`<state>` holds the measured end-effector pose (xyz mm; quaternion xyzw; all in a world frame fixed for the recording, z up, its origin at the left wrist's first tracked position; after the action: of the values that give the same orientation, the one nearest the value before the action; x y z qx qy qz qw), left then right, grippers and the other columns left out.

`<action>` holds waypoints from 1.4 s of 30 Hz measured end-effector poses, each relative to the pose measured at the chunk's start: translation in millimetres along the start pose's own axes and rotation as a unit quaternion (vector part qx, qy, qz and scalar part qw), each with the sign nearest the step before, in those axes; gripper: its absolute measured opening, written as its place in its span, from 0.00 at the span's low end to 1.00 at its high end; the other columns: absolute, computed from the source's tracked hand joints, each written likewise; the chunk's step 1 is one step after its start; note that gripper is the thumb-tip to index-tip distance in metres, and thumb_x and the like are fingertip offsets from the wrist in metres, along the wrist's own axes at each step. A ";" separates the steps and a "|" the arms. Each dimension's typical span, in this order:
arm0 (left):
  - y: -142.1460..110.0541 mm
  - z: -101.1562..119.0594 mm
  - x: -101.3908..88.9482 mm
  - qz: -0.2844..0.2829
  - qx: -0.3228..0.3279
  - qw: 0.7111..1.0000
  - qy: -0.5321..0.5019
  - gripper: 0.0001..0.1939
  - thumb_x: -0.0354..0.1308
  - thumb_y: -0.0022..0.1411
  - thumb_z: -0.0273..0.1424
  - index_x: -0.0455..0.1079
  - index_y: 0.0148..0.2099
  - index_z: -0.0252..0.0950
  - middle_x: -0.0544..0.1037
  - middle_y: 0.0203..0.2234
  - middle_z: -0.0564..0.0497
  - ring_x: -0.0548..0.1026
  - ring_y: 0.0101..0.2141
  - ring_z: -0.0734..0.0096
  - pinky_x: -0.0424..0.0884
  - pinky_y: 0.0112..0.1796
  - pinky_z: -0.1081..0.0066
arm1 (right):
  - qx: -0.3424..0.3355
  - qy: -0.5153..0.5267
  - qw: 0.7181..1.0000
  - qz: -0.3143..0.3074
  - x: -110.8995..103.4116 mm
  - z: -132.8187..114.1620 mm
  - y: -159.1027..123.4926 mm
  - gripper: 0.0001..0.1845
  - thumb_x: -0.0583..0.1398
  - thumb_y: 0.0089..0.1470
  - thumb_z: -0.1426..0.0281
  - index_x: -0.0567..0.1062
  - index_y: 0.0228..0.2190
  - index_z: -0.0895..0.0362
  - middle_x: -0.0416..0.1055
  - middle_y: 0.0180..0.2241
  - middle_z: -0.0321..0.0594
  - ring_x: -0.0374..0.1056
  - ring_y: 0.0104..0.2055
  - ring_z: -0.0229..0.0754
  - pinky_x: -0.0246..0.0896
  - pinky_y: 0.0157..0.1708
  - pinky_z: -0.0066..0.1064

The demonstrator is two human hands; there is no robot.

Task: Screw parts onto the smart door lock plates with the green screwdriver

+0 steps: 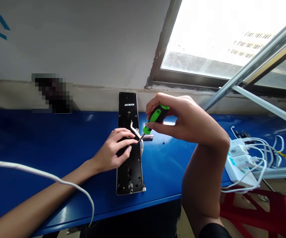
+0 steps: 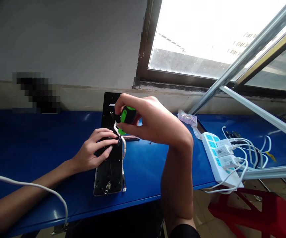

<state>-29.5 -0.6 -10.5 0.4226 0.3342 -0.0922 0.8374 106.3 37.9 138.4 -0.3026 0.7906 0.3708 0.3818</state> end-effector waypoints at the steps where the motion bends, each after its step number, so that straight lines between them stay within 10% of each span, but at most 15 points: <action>1: -1.9 -0.6 1.2 0.000 0.005 1.000 0.003 0.16 0.59 0.66 0.20 0.75 0.54 0.36 0.77 0.53 0.42 0.70 0.58 0.52 0.71 0.59 0.48 | 0.002 -0.003 1.000 -0.001 1.6 0.0 1.1 0.11 0.68 0.57 0.69 0.75 0.42 0.56 0.79 0.38 0.38 0.76 0.35 0.37 0.73 0.35 0.29; 35: -9.8 2.1 5.6 -0.011 -0.005 1.000 0.007 0.18 0.59 0.66 0.23 0.72 0.57 0.37 0.72 0.58 0.41 0.65 0.64 0.50 0.66 0.65 0.46 | -0.014 -0.086 0.996 -0.007 11.4 -26.9 5.3 0.11 0.66 0.59 0.70 0.76 0.44 0.58 0.81 0.38 0.39 0.77 0.34 0.35 0.69 0.35 0.26; 42: -20.0 -16.2 2.6 0.036 -0.140 0.990 0.007 0.21 0.66 0.65 0.33 0.74 0.59 0.43 0.49 0.74 0.45 0.49 0.73 0.39 0.55 0.70 0.39 | -0.028 -0.092 0.995 -0.023 13.2 -37.4 2.9 0.13 0.66 0.59 0.70 0.76 0.46 0.56 0.81 0.38 0.36 0.76 0.34 0.35 0.67 0.34 0.27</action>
<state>-44.1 -0.3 -31.8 0.3136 0.3341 -0.0118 0.8888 83.0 6.3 144.7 -0.2961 0.7345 0.4097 0.4528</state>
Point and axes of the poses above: each hand's wrist, its own y-axis towards the middle knuckle, its own x-axis out of the palm, z = x × y, the point moved 9 cm from there along y, towards the middle knuckle
